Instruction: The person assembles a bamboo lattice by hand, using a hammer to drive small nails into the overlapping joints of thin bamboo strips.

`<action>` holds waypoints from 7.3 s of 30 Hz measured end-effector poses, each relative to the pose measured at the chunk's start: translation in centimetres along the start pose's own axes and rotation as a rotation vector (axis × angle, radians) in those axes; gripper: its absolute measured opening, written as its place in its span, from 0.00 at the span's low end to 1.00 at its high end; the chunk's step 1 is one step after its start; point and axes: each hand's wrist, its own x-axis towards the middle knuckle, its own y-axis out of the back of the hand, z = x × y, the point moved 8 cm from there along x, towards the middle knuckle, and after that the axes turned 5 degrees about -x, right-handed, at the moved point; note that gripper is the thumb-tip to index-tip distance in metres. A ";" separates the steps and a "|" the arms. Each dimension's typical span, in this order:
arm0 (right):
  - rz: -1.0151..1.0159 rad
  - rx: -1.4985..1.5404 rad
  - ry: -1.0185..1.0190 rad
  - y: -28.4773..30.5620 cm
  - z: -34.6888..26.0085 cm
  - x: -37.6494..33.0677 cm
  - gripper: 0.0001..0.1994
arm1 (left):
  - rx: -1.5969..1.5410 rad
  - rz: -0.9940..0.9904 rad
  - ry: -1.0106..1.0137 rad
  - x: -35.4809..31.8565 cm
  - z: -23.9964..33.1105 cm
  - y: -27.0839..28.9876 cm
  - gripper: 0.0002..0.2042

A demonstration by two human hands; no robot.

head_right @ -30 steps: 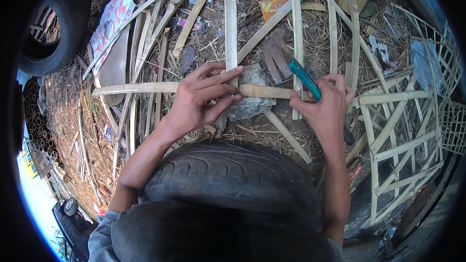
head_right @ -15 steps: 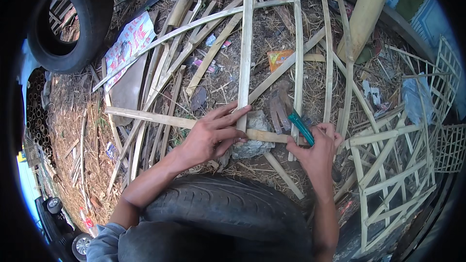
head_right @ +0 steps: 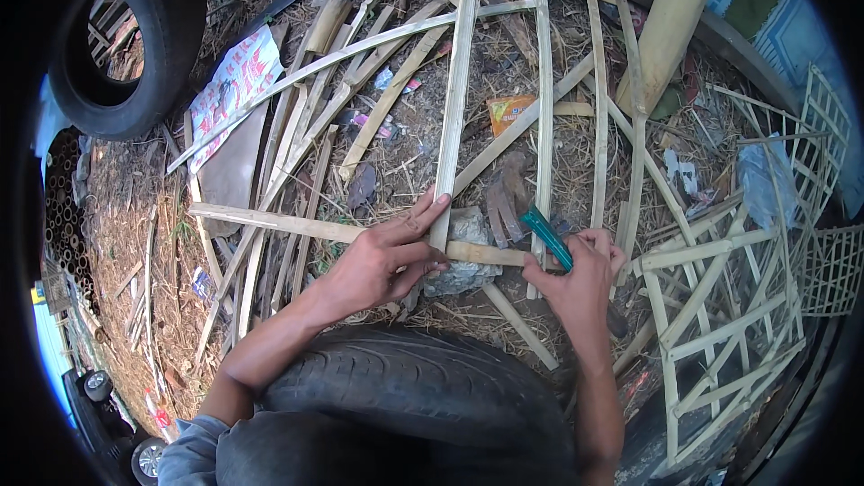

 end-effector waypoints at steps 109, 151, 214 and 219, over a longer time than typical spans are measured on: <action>-0.146 0.536 -0.178 0.1 -0.8 -10.4 0.35 | 0.191 0.169 0.037 0.4 -1.9 -1.0 0.27; -0.147 0.526 -0.125 0.4 -1.8 -11.0 0.38 | 0.109 0.292 0.077 0.1 -1.7 -0.4 0.04; -0.423 0.405 0.270 -6.3 -5.2 -7.5 0.17 | 0.083 0.187 0.036 1.9 -0.5 -1.0 0.10; -0.531 0.431 0.241 -7.9 -5.9 -8.3 0.11 | 0.071 0.198 0.039 2.0 -0.6 -1.6 0.09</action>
